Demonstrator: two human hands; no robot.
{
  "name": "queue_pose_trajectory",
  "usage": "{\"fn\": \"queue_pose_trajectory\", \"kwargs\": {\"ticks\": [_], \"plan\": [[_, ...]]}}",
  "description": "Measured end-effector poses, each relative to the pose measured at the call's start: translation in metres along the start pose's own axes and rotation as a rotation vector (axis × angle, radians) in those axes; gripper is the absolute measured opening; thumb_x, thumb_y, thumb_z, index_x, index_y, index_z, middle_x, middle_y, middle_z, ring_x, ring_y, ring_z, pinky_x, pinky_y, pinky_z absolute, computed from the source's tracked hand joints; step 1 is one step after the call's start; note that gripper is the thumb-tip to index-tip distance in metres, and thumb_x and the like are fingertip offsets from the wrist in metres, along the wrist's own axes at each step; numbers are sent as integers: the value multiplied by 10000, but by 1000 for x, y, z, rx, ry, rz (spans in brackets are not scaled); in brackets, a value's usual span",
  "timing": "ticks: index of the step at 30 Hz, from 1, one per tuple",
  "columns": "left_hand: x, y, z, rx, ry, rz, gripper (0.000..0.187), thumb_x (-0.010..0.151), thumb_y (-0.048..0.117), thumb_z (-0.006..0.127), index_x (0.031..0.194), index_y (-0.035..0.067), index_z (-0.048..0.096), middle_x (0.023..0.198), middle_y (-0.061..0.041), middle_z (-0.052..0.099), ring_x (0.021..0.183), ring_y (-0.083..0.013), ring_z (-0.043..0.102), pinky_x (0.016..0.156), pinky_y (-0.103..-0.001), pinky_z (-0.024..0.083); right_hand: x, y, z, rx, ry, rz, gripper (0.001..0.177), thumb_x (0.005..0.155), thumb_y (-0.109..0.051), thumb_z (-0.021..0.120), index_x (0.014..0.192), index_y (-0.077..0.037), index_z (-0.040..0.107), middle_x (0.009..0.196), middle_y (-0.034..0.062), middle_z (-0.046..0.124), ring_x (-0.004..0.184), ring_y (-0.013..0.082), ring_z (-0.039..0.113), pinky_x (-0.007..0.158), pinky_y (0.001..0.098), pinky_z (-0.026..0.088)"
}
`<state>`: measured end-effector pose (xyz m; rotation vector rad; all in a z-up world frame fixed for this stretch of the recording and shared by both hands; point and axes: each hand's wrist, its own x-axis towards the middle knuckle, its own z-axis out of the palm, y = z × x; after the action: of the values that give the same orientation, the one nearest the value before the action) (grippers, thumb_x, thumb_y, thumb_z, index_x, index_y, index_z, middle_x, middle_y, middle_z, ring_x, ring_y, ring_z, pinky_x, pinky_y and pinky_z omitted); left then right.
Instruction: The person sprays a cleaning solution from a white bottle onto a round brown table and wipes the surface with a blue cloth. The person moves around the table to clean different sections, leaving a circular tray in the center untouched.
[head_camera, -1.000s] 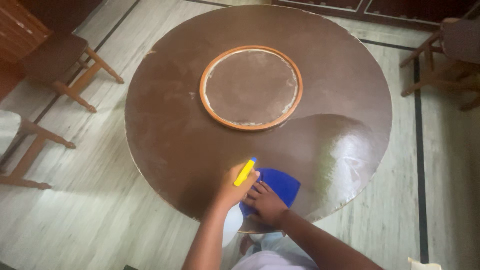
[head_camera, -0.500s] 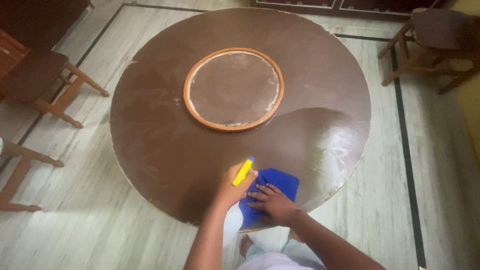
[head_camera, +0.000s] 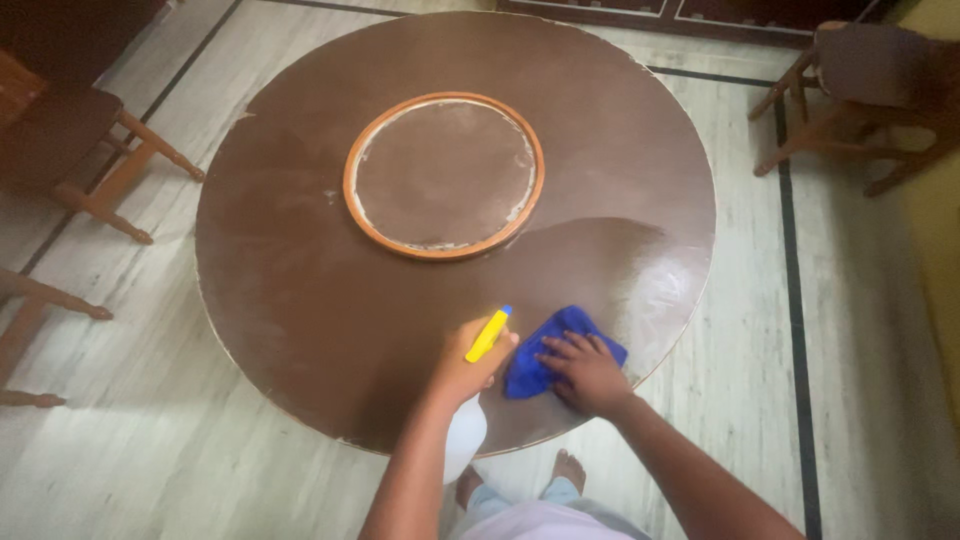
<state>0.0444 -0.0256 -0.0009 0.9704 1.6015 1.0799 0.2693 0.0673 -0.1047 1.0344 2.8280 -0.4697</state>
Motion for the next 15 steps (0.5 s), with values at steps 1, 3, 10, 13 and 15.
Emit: {"fn": "queue_pose_trajectory", "kwargs": {"ticks": [1,3,10,13,15], "plan": [[0,2,4,-7,-8,-16,229,892,289,730,921,70,673,632,-21,599,474,-115,561,437,-290,477,0,7,-2,-2,23,23,585,824,-309,744,1390,-294,596,1553,-8,445,1465,312,345,1197,547,230],[0,4,14,-3,-12,4,237,890,291,730,914,64,667,632,-21,603,463,-120,565,429,-297,466,-1,25,-6,-10,69,71,575,833,-346,739,1388,-288,596,1550,0,449,1460,320,353,1192,545,240],[2,10,38,50,-21,-4,237,885,296,727,935,71,671,647,-11,613,467,-110,578,440,-294,489,5,93,-13,-79,140,231,585,852,-440,709,1407,-304,579,1558,-43,449,1451,296,374,1178,526,273],[0,11,44,68,-33,26,253,892,290,722,914,47,655,633,-24,605,461,-122,580,436,-301,479,7,121,-10,-82,163,309,581,865,-461,696,1414,-318,576,1564,-52,446,1453,289,377,1169,532,275],[-3,12,46,68,-22,-4,245,889,298,718,920,62,658,629,-18,600,461,-117,576,436,-298,478,9,142,-7,-71,216,336,580,872,-473,691,1421,-317,585,1563,-41,459,1446,300,396,1169,520,295]]}}
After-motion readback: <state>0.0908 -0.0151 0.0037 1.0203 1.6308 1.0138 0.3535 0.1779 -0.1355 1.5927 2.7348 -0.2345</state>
